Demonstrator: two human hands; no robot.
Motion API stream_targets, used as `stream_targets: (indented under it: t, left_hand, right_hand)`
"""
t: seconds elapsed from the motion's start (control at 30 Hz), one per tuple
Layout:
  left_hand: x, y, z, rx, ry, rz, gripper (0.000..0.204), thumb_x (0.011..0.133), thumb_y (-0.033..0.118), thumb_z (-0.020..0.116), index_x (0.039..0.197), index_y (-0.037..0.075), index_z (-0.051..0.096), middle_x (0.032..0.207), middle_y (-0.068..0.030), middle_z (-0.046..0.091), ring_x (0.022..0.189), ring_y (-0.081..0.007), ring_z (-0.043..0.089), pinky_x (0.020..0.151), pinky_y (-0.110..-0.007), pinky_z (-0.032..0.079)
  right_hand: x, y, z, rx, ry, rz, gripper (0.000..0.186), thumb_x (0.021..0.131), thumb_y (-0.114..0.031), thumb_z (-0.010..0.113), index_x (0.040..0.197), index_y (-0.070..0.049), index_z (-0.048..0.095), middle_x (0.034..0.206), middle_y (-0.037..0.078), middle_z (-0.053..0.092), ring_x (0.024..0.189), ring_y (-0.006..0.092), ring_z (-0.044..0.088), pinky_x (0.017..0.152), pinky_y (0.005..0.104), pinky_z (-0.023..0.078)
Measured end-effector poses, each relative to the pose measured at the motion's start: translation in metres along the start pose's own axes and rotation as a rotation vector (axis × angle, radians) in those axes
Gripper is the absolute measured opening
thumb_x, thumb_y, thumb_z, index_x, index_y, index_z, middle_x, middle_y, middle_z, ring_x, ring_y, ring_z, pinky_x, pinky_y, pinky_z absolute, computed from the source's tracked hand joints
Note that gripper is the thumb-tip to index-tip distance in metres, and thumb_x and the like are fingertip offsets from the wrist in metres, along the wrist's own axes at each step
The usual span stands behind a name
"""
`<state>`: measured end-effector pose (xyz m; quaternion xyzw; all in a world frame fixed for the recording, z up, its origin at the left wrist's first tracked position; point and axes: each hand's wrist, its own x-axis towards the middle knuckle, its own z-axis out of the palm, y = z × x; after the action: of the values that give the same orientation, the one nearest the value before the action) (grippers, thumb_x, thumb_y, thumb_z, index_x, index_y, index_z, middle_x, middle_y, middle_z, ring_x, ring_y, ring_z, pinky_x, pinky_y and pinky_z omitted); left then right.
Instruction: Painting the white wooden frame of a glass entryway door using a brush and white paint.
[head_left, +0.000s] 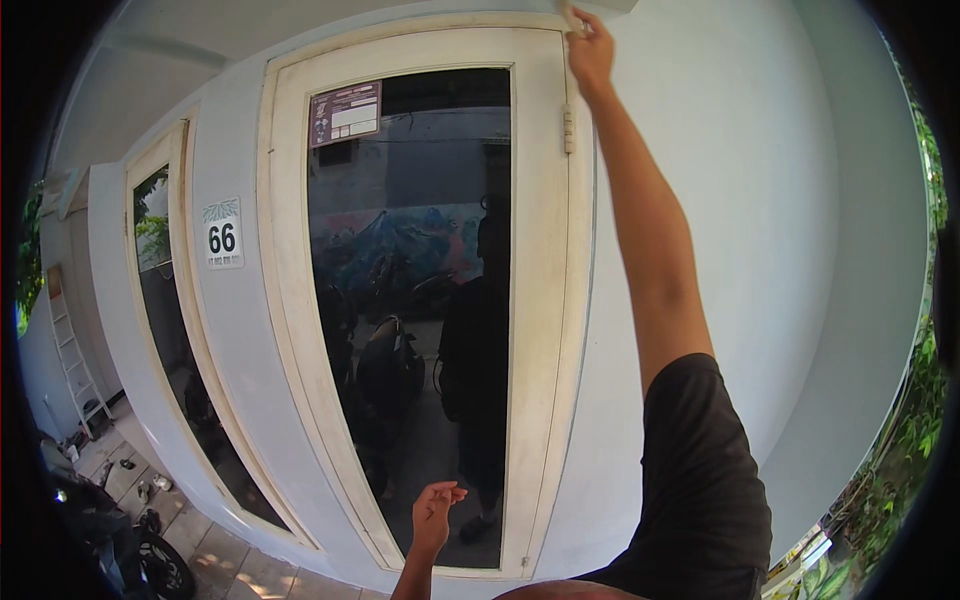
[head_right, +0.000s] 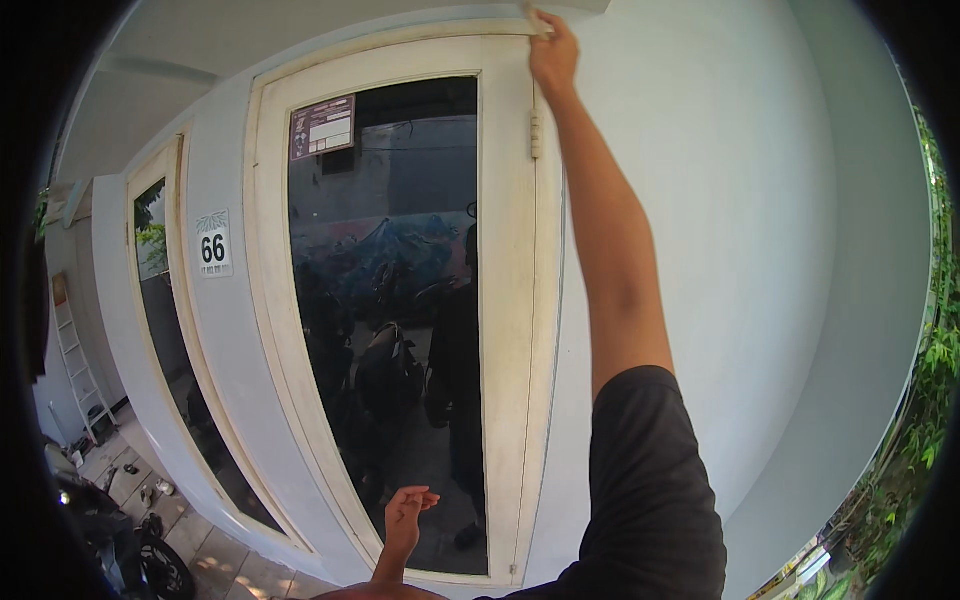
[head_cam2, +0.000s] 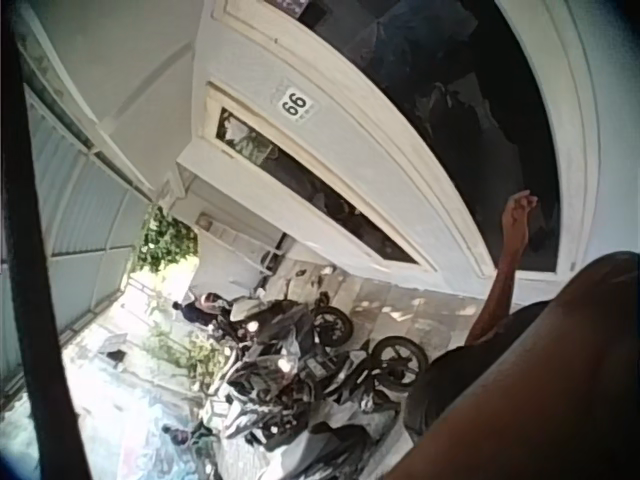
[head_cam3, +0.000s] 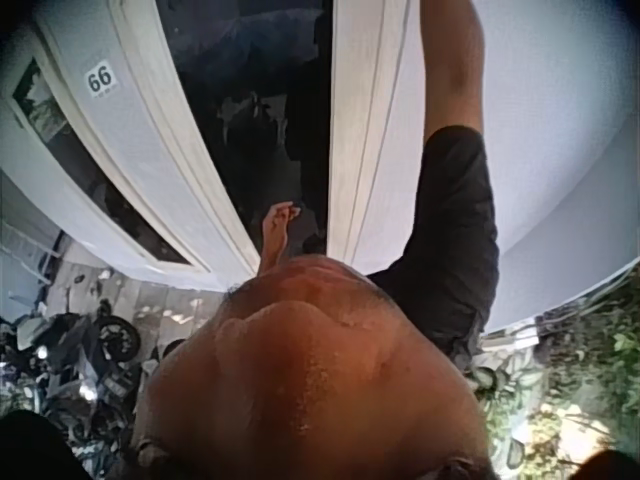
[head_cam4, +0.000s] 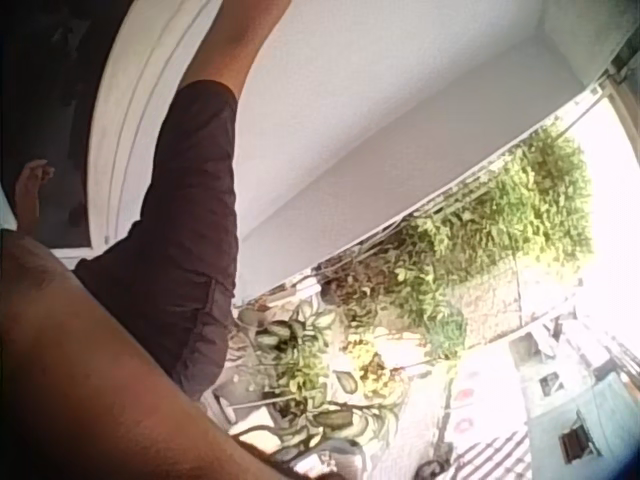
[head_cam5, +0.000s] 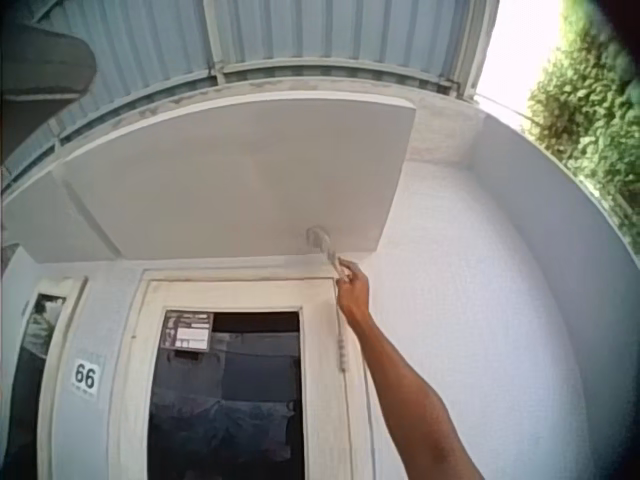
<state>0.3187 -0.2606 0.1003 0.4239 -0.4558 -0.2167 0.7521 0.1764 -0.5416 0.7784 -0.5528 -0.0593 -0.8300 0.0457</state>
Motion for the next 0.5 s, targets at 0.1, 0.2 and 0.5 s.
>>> stream_targets:
  t: [0.1, 0.2, 0.5]
  left_hand:
    - [0.002, -0.001, 0.001, -0.005, -0.013, -0.02, 0.021, 0.103, 0.014, 0.049, 0.112, -0.001, 0.061, 0.099, -0.0126, 0.068, 0.094, -0.0179, 0.065, 0.088, -0.031, 0.051]
    - [0.005, -0.001, 0.003, 0.006, -0.029, -0.024, 0.021, 0.103, 0.014, 0.049, 0.112, -0.001, 0.061, 0.099, -0.0126, 0.068, 0.094, -0.0179, 0.065, 0.088, -0.031, 0.051]
    - [-0.001, 0.002, 0.015, -0.023, -0.136, -0.065, 0.02, 0.103, 0.012, 0.048, 0.113, -0.001, 0.06, 0.1, -0.0122, 0.068, 0.095, -0.0172, 0.064, 0.09, -0.031, 0.049]
  right_hand:
    - [0.017, 0.012, -0.077, 0.058, 0.123, 0.077, 0.043, 0.08, 0.004, 0.057, 0.119, -0.011, 0.068, 0.07, 0.002, 0.058, 0.059, 0.0099, 0.051, 0.055, 0.0269, 0.04]
    - [0.017, 0.015, -0.12, 0.082, 0.173, 0.123, 0.043, 0.083, 0.005, 0.056, 0.124, -0.007, 0.061, 0.064, 0.001, 0.052, 0.047, 0.007, 0.042, 0.041, 0.0256, 0.033]
    - [-0.019, -0.038, -0.037, 0.208, 0.052, 0.239, 0.041, 0.085, 0.002, 0.055, 0.126, -0.001, 0.055, 0.065, 0.004, 0.053, 0.048, 0.0101, 0.045, 0.042, 0.0264, 0.037]
